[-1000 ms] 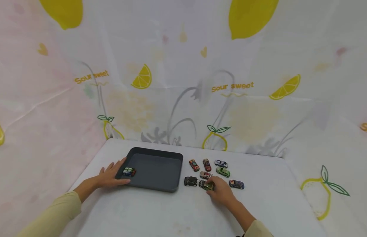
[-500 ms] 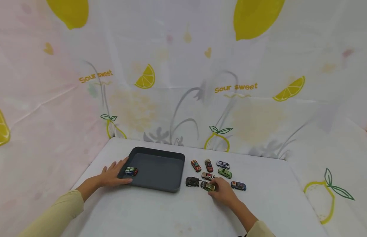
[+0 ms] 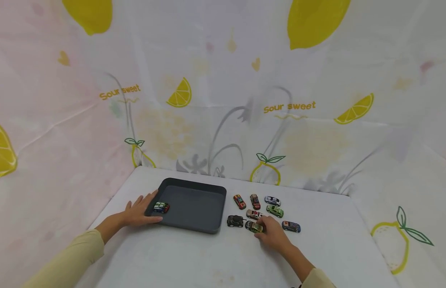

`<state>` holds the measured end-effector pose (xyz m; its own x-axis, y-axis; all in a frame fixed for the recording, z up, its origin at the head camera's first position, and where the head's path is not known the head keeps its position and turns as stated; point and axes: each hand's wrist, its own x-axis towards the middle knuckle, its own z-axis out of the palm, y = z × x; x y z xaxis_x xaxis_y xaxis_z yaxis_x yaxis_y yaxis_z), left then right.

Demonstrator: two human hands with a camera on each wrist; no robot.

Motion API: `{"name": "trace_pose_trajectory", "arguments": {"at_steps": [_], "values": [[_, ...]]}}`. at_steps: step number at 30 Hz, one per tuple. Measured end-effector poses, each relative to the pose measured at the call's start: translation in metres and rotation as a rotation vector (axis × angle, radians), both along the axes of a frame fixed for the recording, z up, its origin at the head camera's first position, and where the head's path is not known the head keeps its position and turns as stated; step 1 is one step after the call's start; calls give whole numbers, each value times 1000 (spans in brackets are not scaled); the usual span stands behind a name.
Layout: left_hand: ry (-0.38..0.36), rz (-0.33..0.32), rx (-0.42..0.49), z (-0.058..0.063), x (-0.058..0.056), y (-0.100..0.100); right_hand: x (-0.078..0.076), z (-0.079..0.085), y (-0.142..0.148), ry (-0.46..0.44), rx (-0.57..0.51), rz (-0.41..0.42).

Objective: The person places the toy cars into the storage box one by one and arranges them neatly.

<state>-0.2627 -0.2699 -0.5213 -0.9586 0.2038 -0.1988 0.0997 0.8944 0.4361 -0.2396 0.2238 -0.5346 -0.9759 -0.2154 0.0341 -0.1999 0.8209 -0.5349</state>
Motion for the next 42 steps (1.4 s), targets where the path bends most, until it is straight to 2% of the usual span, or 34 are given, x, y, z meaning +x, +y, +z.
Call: {"name": "trace_pose_trajectory", "arguments": {"at_steps": [9,16,20,26,33,42], "values": [[18,2,-12,3,-12,1,-7,9,3,35,-7,-1],[29,5,-38,2,-18,-4,-10,20,3,98,-33,66],[32,5,-27,2,-19,-5,-12,25,1,103,-32,82],[39,1,3,1,-13,0,-3,22,9,77,-13,123],[20,13,-10,-11,3,-1,12,7,22,-40,-25,163],[26,13,17,-7,2,0,8,16,24,55,-82,22]]}}
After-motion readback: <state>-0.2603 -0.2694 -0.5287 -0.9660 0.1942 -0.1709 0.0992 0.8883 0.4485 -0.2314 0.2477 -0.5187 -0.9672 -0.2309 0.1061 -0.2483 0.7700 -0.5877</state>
